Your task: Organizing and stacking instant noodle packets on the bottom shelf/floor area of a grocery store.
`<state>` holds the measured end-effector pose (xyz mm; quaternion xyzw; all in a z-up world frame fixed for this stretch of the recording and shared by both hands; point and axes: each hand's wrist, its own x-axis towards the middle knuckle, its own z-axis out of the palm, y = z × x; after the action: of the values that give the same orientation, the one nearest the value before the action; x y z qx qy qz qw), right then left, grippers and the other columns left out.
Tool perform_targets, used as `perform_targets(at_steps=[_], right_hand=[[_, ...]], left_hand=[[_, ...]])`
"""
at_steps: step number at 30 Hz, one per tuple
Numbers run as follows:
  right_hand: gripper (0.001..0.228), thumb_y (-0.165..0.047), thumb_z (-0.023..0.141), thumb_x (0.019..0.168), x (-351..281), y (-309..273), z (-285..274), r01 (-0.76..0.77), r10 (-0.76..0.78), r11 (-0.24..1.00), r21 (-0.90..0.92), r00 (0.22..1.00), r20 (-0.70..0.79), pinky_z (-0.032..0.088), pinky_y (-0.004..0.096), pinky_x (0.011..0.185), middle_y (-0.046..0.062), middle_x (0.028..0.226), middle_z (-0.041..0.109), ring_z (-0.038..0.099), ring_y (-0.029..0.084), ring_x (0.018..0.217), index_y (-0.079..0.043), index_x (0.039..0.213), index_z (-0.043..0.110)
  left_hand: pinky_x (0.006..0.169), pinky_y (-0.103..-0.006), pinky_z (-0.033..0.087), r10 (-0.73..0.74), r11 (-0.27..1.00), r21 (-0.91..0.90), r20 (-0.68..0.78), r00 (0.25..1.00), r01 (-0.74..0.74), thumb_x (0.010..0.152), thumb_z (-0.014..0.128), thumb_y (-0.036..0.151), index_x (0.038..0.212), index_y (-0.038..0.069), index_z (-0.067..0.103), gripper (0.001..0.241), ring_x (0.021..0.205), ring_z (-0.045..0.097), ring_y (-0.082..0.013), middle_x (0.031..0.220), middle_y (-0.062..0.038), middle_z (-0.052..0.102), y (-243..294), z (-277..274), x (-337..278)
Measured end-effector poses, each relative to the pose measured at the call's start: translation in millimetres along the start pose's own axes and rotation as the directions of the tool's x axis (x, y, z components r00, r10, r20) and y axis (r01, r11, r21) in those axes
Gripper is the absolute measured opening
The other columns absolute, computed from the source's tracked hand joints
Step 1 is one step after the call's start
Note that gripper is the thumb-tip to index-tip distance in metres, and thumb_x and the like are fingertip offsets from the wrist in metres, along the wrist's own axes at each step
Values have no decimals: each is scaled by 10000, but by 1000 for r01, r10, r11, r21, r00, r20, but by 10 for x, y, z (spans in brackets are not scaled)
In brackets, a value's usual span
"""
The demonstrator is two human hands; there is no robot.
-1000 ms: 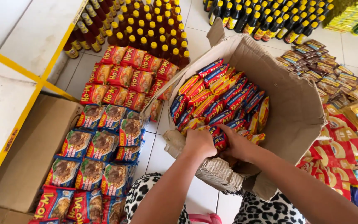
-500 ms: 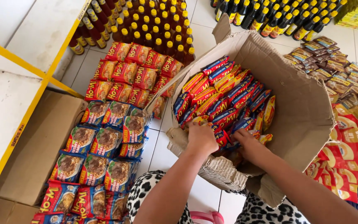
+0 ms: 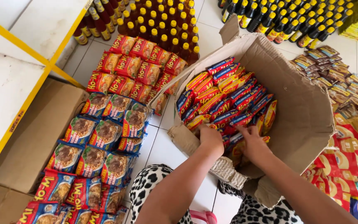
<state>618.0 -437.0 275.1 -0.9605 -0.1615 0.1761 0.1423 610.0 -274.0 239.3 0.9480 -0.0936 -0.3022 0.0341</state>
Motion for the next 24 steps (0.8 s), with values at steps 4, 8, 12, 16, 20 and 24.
perform_targets(at_steps=[4,8,12,16,20,24], right_hand=[[679,-2,681,798,260,265,412,55,-54,998,-7,996,71,501,526,978,218,1427,389,547,474,1215,-152,1412,432],[626,-4,664,817,239,255,444,109,-107,994,-23,991,86,508,517,989,219,1404,420,574,457,1213,-142,1387,444],[629,-32,701,788,190,175,383,140,-136,989,-49,987,86,507,505,983,191,1389,432,566,437,1221,-165,1352,456],[753,-62,785,715,127,-14,219,145,-141,989,-37,984,106,500,492,983,163,1389,430,545,423,1231,-196,1378,455],[782,-16,751,711,193,366,232,192,-190,981,-13,979,72,513,475,965,173,1424,420,543,424,1226,-179,1423,471],[528,-11,683,814,-3,336,-33,219,-208,968,124,974,-94,525,442,964,153,1384,505,582,387,1211,-141,1318,594]], left_hand=[[787,-456,489,-36,986,150,-261,965,77,828,687,292,1163,87,739,396,1075,669,-309,1146,-90,718,-32,-83,-172],[848,-449,535,49,989,-128,-232,971,-80,897,671,225,1109,112,781,264,1059,727,-284,1143,-103,757,-52,338,196],[829,-432,564,64,978,-190,-125,990,-88,905,653,190,1116,124,786,258,1072,727,-263,1163,-84,760,-38,294,298],[833,-452,552,35,984,-170,-57,998,-44,898,668,225,1156,142,764,288,1100,707,-252,1210,-67,727,-3,267,371],[857,-449,536,27,985,-166,-69,997,-39,910,656,229,1162,155,774,288,1122,701,-242,1218,-63,735,-25,339,392],[849,-443,558,-13,986,-169,-85,996,-2,934,625,225,1179,161,773,293,1120,719,-252,1235,-53,743,-40,288,331]])
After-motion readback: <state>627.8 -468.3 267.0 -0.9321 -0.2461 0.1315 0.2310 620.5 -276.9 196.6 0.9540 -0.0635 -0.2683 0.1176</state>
